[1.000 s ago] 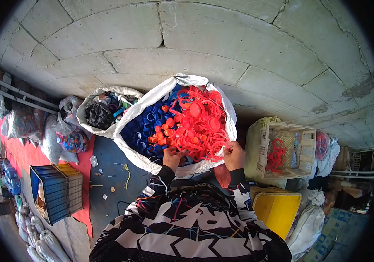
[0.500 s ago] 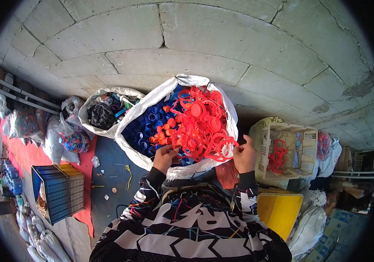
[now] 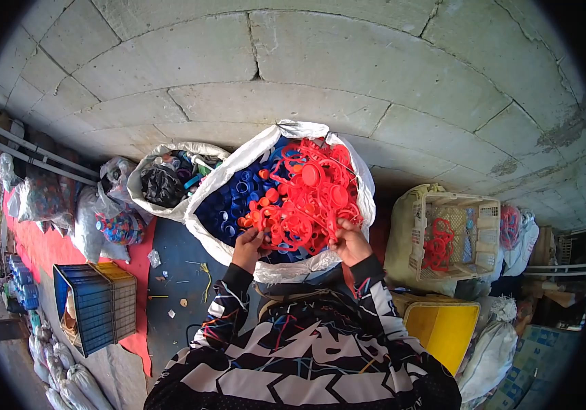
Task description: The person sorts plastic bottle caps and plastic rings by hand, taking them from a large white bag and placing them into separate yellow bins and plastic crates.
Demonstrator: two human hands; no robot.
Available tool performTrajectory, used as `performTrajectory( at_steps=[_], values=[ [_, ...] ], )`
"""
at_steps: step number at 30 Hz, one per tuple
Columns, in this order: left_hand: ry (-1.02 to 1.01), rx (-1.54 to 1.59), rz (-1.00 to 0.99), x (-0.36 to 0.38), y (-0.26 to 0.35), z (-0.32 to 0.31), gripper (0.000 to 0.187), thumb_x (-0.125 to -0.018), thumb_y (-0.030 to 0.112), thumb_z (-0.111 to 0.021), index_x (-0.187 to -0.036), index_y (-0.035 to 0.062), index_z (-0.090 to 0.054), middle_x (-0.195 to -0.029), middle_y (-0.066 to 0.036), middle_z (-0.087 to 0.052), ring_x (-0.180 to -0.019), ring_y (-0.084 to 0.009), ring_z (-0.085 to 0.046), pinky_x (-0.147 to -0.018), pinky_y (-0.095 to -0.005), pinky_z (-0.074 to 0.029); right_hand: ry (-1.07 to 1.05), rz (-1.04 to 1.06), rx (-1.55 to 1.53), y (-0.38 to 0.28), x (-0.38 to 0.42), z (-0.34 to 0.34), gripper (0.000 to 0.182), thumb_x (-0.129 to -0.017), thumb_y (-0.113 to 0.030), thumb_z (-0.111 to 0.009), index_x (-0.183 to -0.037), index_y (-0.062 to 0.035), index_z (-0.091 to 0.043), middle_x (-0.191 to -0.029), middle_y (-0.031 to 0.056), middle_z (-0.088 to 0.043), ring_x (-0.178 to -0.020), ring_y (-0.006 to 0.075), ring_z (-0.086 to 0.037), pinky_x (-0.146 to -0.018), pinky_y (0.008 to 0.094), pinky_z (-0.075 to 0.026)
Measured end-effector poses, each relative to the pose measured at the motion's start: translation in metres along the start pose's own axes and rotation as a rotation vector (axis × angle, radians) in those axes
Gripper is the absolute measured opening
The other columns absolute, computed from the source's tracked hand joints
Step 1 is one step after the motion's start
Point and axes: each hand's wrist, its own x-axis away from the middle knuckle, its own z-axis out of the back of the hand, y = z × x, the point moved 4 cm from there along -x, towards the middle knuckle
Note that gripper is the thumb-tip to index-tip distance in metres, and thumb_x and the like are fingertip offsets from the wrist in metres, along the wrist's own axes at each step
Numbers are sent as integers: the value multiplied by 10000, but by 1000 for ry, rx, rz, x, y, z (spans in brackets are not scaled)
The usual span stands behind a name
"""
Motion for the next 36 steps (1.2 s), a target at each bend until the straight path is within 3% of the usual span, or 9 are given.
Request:
performTrajectory(
  at_steps=[7, 10, 13, 17, 20, 24, 27, 32, 36],
  values=[
    [66, -32, 7, -3, -5, 9, 246, -943, 196, -488, -1090, 25, -586, -808, 18, -560, -732, -100, -561, -626, -281, -485, 122, 106, -30, 10, -18, -11, 180, -846, 13, -492, -991, -27, -590, -898, 90, -637, -659, 186, -594, -594, 297, -480],
    [145, -37, -9, 0, 0, 21, 238, -948, 197, -477, -1072, 31, -593, -800, 19, -558, -717, -95, -557, -606, -271, -489, 127, 249, 402, -2, -11, -15, 195, -840, 12, -505, -996, 1, -620, -898, 82, -657, -716, 190, -632, -640, 301, -506],
    [209, 27, -77, 0, 4, 38, 251, -952, 212, -481, -1097, 35, -585, -811, 16, -556, -708, -101, -555, -611, -268, -497, 98, 590, 971, -19, 1, -41, 224, -825, 8, -523, -1022, 17, -627, -863, 96, -670, -759, 202, -655, -679, 292, -514],
    [207, 132, -139, -2, 7, 40, 204, -960, 198, -469, -1047, 52, -582, -813, 15, -564, -674, -99, -555, -625, -271, -504, 53, 811, 1442, -47, 35, -95, 263, -790, 25, -553, -1043, -2, -621, -900, 177, -649, -765, 240, -653, -688, 298, -497],
    [189, 103, -132, -1, 10, 27, 186, -966, 183, -457, -1056, 63, -567, -844, -1, -588, -702, -109, -575, -649, -283, -508, 41, 731, 1333, -52, 44, -104, 222, -826, 20, -550, -1039, 9, -612, -895, 134, -663, -764, 181, -639, -682, 285, -486],
    [19, 270, -116, -8, -1, 4, 208, -974, 206, -453, -1101, 73, -549, -940, -36, -625, -804, -134, -613, -652, -297, -533, -64, 579, 913, -49, 45, -96, 155, -893, -18, -538, -1037, 21, -582, -909, 32, -635, -794, 70, -568, -681, 234, -453],
    [-136, 466, -65, -1, 0, -25, 199, -979, 202, -437, -1110, 91, -539, -957, -44, -632, -836, -159, -620, -701, -336, -529, -154, 542, 618, -40, 39, -95, 180, -883, -13, -554, -1060, 18, -557, -920, 34, -628, -788, 64, -563, -684, 216, -442],
    [-284, 634, -114, 2, 1, -47, 186, -996, 219, -383, -1100, 118, -500, -1062, -69, -634, -909, -213, -618, -810, -404, -500, 68, 541, 866, -31, 43, -68, 234, -884, 11, -531, -1115, 29, -499, -994, 77, -629, -854, 91, -593, -772, 204, -451],
    [-236, 693, -96, 3, 1, -57, 201, -1000, 230, -365, -1108, 123, -497, -1075, -66, -623, -908, -224, -620, -809, -433, -510, 163, 604, 726, -25, 52, -62, 237, -862, 53, -513, -1094, 30, -468, -1001, 100, -622, -833, 117, -603, -783, 227, -466]
  ],
)
